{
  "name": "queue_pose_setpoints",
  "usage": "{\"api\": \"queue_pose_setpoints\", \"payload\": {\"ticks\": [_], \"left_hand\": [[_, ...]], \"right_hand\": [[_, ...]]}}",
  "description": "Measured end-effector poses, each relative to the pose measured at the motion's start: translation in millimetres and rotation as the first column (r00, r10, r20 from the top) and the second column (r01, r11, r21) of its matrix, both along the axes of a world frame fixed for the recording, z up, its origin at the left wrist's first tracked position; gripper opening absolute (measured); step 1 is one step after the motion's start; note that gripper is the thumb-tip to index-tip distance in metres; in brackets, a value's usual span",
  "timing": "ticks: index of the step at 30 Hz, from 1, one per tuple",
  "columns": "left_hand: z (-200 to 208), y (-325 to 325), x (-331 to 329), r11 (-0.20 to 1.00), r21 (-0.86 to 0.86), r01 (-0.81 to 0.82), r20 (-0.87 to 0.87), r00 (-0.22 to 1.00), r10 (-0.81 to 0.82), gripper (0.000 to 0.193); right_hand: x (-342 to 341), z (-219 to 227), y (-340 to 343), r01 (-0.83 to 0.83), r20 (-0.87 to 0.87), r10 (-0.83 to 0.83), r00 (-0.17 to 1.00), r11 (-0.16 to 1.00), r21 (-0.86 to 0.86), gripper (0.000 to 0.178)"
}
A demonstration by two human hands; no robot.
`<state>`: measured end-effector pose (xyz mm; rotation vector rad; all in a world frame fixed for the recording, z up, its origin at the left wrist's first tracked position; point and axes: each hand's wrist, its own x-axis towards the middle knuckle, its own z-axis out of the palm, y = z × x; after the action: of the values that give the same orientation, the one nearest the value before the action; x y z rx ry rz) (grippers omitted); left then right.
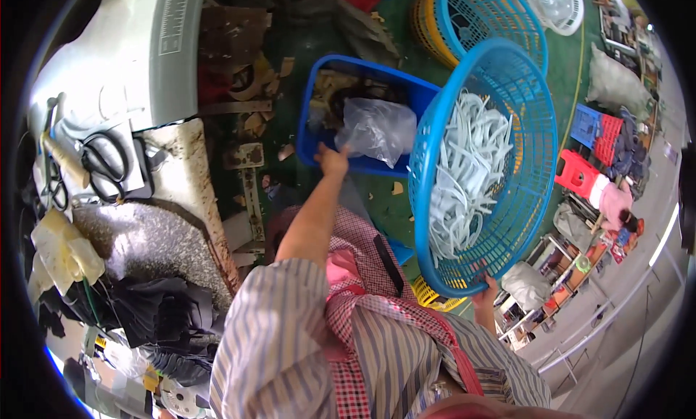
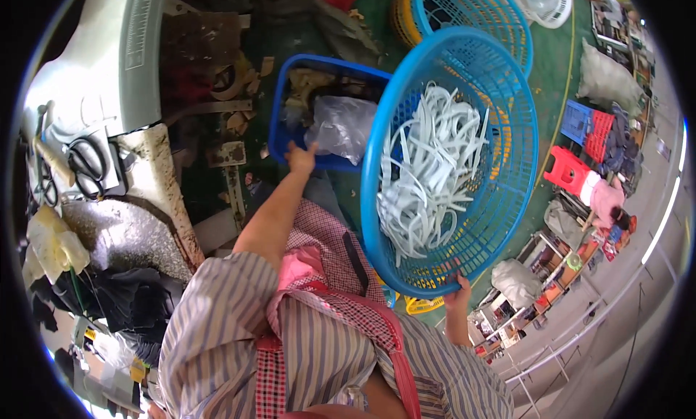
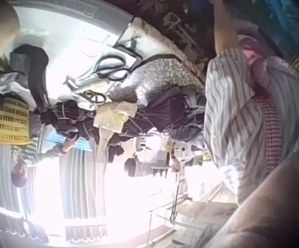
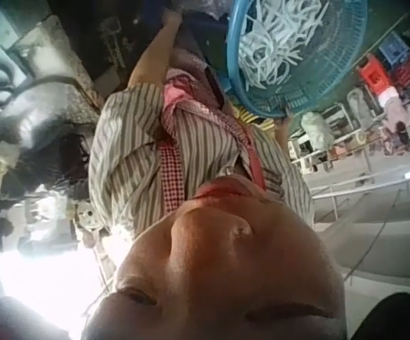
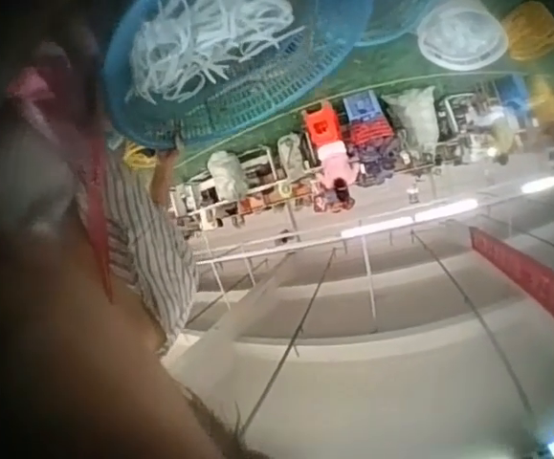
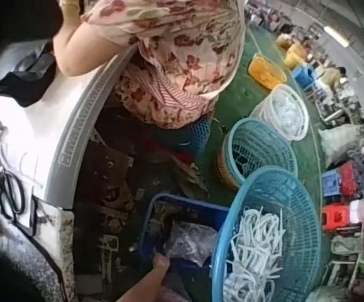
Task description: Applying glue to black leather shoe components at a manufacturing station.
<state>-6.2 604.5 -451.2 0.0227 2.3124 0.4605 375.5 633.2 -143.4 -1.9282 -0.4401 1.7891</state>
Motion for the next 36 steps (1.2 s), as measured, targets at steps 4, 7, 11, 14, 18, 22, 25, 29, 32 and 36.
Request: {"api": "queue_pose_setpoints", "payload": {"ticks": [4, 7, 11, 14, 18, 22, 25, 29, 32, 36], "left_hand": [[4, -7, -47, 0.683, 0.234, -0.692, 0.51, 0.685, 0.52, 0.033], [12, -13, -75, 0.32, 0.263, -0.91, 0.589, 0.414, 0.694, 0.023], [41, -21, -82, 0.483, 0.302, -0.822, 0.48, 0.569, 0.668, 0.018], [47, -52, -67, 0.607, 0.388, -0.694, 0.363, 0.72, 0.591, 0.028], [48, -135, -40, 0.807, 0.255, -0.532, 0.261, 0.842, 0.472, 0.024], [144, -143, -42, 0.771, 0.091, -0.631, 0.494, 0.7, 0.515, 0.029], [186, -143, -37, 0.758, 0.121, -0.641, 0.601, 0.655, 0.458, 0.026], [236, -145, -42, 0.775, 0.423, -0.47, 0.631, 0.766, 0.121, 0.023], [299, -166, -69, 0.763, 0.527, -0.375, 0.562, 0.827, 0.018, 0.023], [387, -231, -105, 0.466, 0.802, -0.372, 0.322, 0.928, 0.188, 0.021]], "right_hand": [[-35, -14, 13, 0.057, -0.001, -0.057, 0.998, 0.998, 0.041, 0.066], [-44, -43, 25, -0.063, -0.02, 0.063, 0.998, 0.998, -0.029, 0.065], [-68, -93, 30, -0.085, -0.066, 0.081, 0.994, 0.994, -0.065, 0.061], [-59, -168, 28, -0.157, -0.196, 0.128, 0.972, 0.978, -0.14, 0.059], [-108, -220, 28, -0.143, -0.071, 0.125, 0.99, 0.901, -0.41, 0.039], [-113, -255, 9, -0.09, 0.075, 0.142, 0.987, 0.874, -0.477, 0.024], [-91, -269, 6, -0.087, 0.1, 0.159, 0.982, 0.856, -0.51, 0.024], [-100, -258, 28, 0.004, 0.425, 0.244, 0.872, 0.864, -0.504, 0.03], [-160, -194, 24, -0.272, 0.63, 0.469, 0.619, 0.88, -0.389, 0.039], [-234, -134, 33, -0.92, 0.929, 0.356, 0.097, 0.388, -0.052, 0.052]]}}
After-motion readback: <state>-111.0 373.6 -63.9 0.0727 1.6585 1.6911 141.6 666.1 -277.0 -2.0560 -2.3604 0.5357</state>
